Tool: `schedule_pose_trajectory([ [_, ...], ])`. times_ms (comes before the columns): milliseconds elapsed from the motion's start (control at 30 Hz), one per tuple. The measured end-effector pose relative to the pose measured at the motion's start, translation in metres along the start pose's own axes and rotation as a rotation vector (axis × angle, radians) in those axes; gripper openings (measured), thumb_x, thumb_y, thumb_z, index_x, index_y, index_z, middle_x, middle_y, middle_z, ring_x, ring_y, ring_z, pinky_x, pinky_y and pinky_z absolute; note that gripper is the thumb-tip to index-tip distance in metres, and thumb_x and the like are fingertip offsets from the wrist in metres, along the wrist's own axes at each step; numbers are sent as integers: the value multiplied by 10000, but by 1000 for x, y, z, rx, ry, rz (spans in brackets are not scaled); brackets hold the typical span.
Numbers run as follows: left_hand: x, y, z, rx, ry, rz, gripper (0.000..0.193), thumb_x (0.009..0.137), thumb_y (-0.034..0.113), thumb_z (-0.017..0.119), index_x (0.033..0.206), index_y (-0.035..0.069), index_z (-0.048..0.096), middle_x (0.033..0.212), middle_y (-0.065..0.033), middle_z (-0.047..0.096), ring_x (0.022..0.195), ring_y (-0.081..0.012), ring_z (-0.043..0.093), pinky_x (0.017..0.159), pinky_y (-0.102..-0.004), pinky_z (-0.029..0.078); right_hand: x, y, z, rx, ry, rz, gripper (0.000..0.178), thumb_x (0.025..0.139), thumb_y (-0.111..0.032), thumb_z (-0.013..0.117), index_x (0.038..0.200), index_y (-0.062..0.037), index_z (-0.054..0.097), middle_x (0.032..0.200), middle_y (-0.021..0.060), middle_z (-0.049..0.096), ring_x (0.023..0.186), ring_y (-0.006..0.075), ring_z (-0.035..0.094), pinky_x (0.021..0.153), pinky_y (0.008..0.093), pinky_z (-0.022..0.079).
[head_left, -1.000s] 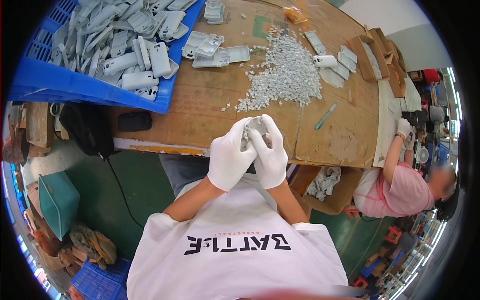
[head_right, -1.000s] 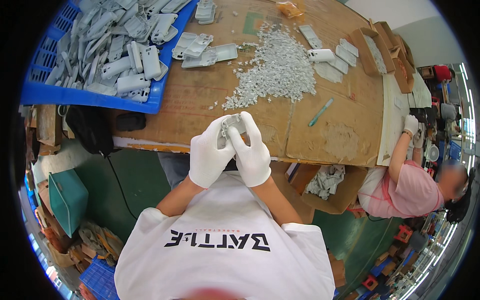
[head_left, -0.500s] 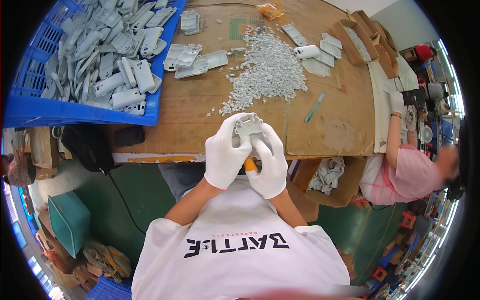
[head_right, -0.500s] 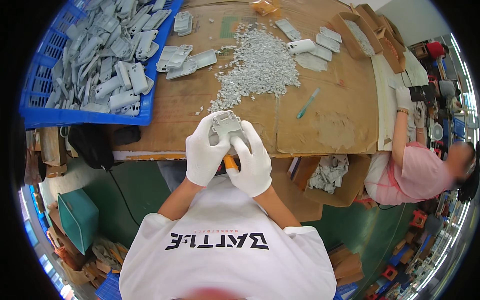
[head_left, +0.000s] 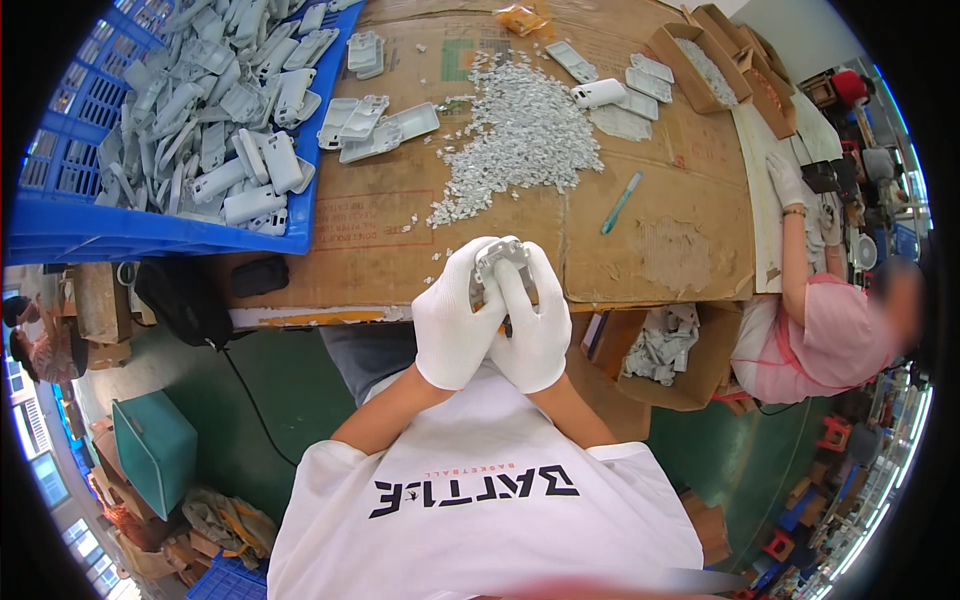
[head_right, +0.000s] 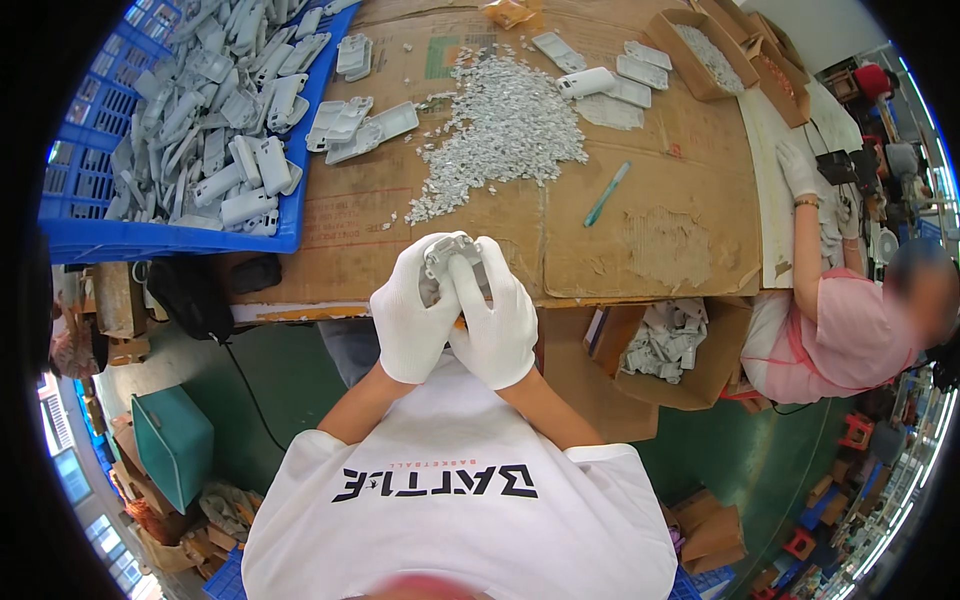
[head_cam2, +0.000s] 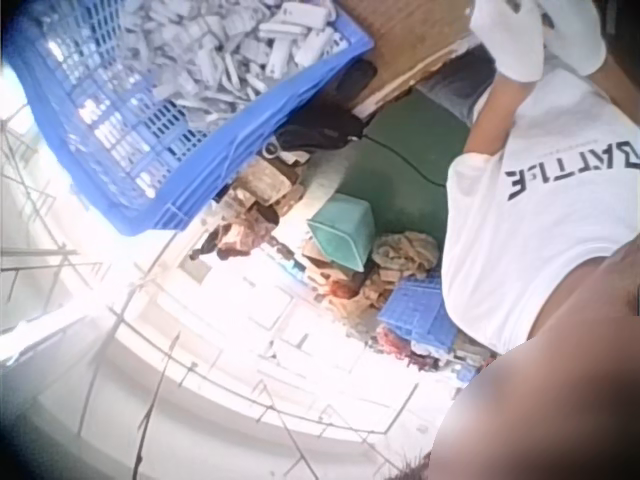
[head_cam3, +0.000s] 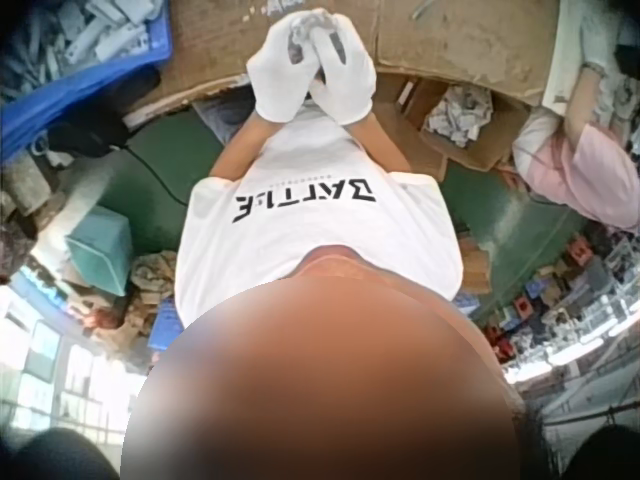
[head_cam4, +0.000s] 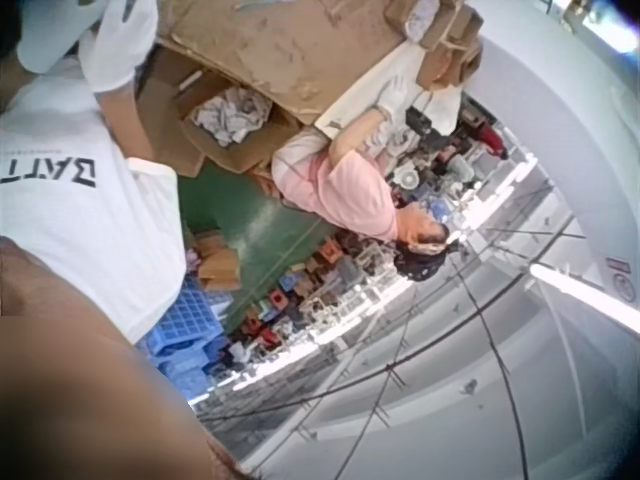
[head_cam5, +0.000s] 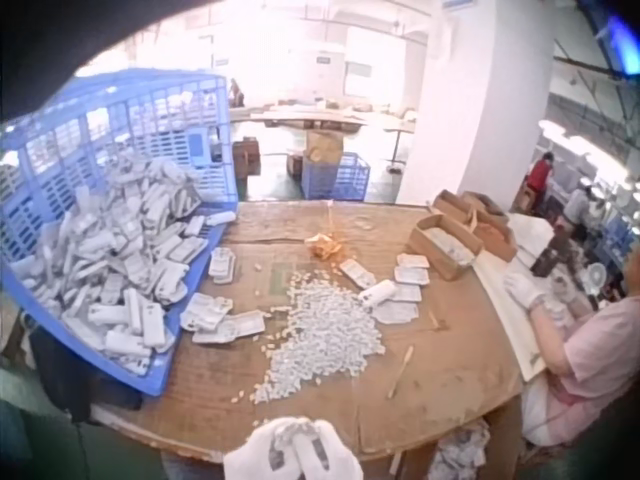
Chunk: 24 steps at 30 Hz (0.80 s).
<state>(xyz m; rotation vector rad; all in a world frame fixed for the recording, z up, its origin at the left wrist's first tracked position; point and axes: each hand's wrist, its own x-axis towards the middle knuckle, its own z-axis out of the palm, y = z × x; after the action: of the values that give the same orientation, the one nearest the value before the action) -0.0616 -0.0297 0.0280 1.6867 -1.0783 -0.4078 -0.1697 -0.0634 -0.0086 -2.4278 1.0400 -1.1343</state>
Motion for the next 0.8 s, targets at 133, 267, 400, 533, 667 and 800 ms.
schedule_pose_trajectory([
  [133,-3,4,6,22,9,15,331,866,-3,686,1190,38,628,952,-89,733,774,-121,709,697,-261,567,-1,3,-2,19,19,22,578,683,-77,774,1248,-74,655,1391,192,534,1050,314,634,863,389,533],
  [267,-4,5,15,8,8,7,313,873,13,692,1179,36,631,944,-86,730,750,-112,694,680,-255,560,-2,9,-8,-3,21,25,592,696,-70,770,1274,-67,639,1387,182,533,1012,305,647,834,381,543],
  [400,-4,5,25,44,39,44,367,849,2,693,1211,26,635,895,-99,720,713,-99,671,649,-257,544,1,15,-10,3,25,46,598,709,-75,773,1290,-65,629,1378,174,533,996,298,654,825,374,550],
  [533,4,10,32,15,29,29,414,839,-10,672,1250,12,633,807,-96,686,630,-93,624,599,-261,517,16,31,-11,43,22,-18,601,726,-93,779,1304,-68,613,1353,157,543,978,299,663,790,380,567],
  [667,18,9,44,-12,-76,40,415,879,27,637,1292,10,599,841,-188,694,639,-264,691,597,-335,556,26,47,-15,57,30,-10,570,742,-90,770,1289,-76,611,1334,143,554,958,306,668,765,388,574],
  [800,35,15,56,-52,-340,68,469,909,135,624,1349,-6,546,935,-234,695,787,-353,715,702,-408,565,41,85,-27,145,33,30,474,727,-11,720,1192,-63,641,1225,150,622,1011,325,660,836,394,565],
])
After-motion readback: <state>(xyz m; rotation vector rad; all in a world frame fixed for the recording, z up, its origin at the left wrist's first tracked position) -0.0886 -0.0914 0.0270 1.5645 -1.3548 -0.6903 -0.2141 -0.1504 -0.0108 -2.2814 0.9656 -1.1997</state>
